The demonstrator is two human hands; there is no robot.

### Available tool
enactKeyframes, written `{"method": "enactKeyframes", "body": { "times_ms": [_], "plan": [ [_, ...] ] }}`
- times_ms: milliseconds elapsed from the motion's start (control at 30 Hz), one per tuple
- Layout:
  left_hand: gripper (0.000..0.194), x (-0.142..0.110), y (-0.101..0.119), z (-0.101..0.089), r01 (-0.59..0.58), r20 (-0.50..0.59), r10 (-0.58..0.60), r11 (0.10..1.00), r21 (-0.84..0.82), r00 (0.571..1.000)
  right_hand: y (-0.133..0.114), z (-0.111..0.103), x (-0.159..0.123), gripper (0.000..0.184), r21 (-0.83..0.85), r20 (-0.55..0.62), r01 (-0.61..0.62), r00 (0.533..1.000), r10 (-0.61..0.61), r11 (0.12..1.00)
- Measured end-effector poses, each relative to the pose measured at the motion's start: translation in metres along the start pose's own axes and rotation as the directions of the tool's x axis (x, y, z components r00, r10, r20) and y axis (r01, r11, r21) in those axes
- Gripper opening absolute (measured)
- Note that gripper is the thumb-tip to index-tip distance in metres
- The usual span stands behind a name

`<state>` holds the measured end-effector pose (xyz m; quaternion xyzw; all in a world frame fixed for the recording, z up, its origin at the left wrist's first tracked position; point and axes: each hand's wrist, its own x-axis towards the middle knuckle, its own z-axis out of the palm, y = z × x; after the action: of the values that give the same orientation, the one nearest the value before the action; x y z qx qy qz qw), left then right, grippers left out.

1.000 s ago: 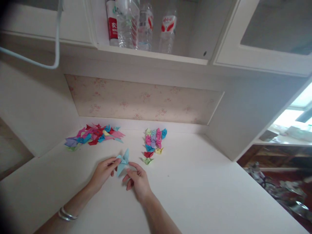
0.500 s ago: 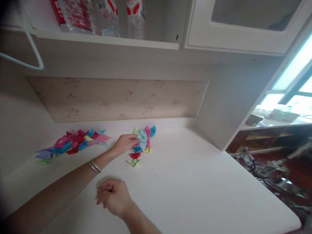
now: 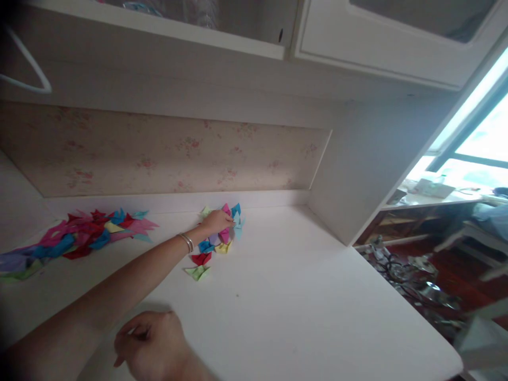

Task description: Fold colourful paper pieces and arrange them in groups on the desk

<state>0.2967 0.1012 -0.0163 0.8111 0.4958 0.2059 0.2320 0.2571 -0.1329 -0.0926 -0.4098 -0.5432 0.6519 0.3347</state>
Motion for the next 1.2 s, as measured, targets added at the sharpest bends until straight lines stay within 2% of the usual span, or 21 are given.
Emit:
{"method": "enactKeyframes", "body": {
  "times_ms": [133, 333, 467, 567, 667, 767, 867, 1033, 1100, 1200],
  "plan": [
    [0.022, 0.0, -0.002, 0.001, -0.044, 0.038, 0.041, 0.996, 0.082, 0.998, -0.003, -0.002, -0.002, 0.016, -0.033, 0.005, 0.01, 1.0, -0.01, 0.999],
    [0.015, 0.0, -0.001, -0.007, -0.04, 0.085, 0.027, 0.988, 0.148, 0.996, -0.012, -0.004, -0.006, 0.013, -0.019, 0.009, 0.016, 1.0, -0.016, 1.0],
    [0.008, -0.002, 0.001, -0.022, -0.033, 0.067, 0.023, 0.987, 0.156, 0.997, -0.009, -0.003, -0.004, 0.013, -0.002, 0.016, 0.014, 1.0, -0.014, 1.0],
    [0.019, -0.008, 0.004, -0.038, -0.029, 0.038, 0.023, 0.988, 0.153, 0.999, -0.003, -0.003, -0.001, 0.016, 0.001, 0.02, -0.002, 1.0, 0.002, 1.0],
    [0.028, -0.024, 0.004, -0.056, -0.006, -0.029, 0.01, 0.99, 0.142, 1.0, -0.003, -0.003, -0.001, 0.018, 0.012, 0.014, -0.02, 1.0, 0.02, 1.0],
    [0.025, -0.054, -0.004, -0.071, 0.029, -0.134, -0.014, 0.993, 0.112, 0.991, -0.009, -0.003, -0.003, 0.016, 0.017, 0.006, -0.024, 1.0, 0.024, 1.0],
    [0.023, -0.096, -0.021, -0.08, 0.048, -0.216, -0.039, 0.998, 0.037, 0.976, -0.012, -0.003, -0.004, 0.018, 0.032, 0.003, -0.014, 1.0, 0.014, 0.999],
    [0.026, -0.18, -0.059, -0.088, 0.166, -0.224, -0.2, 0.973, -0.16, 0.954, -0.01, -0.002, -0.004, 0.018, 0.006, 0.005, 0.028, 1.0, -0.028, 1.0],
    [0.035, -0.214, -0.072, -0.089, 0.227, -0.253, -0.301, 0.932, -0.283, 0.92, -0.01, -0.001, -0.005, 0.017, 0.01, 0.001, 0.048, 0.999, -0.048, 0.999],
    [0.044, -0.259, -0.088, -0.083, 0.313, -0.27, -0.461, 0.837, -0.449, 0.845, -0.011, 0.0, -0.008, 0.016, 0.019, -0.008, 0.065, 0.998, -0.065, 0.998]
  ]
}}
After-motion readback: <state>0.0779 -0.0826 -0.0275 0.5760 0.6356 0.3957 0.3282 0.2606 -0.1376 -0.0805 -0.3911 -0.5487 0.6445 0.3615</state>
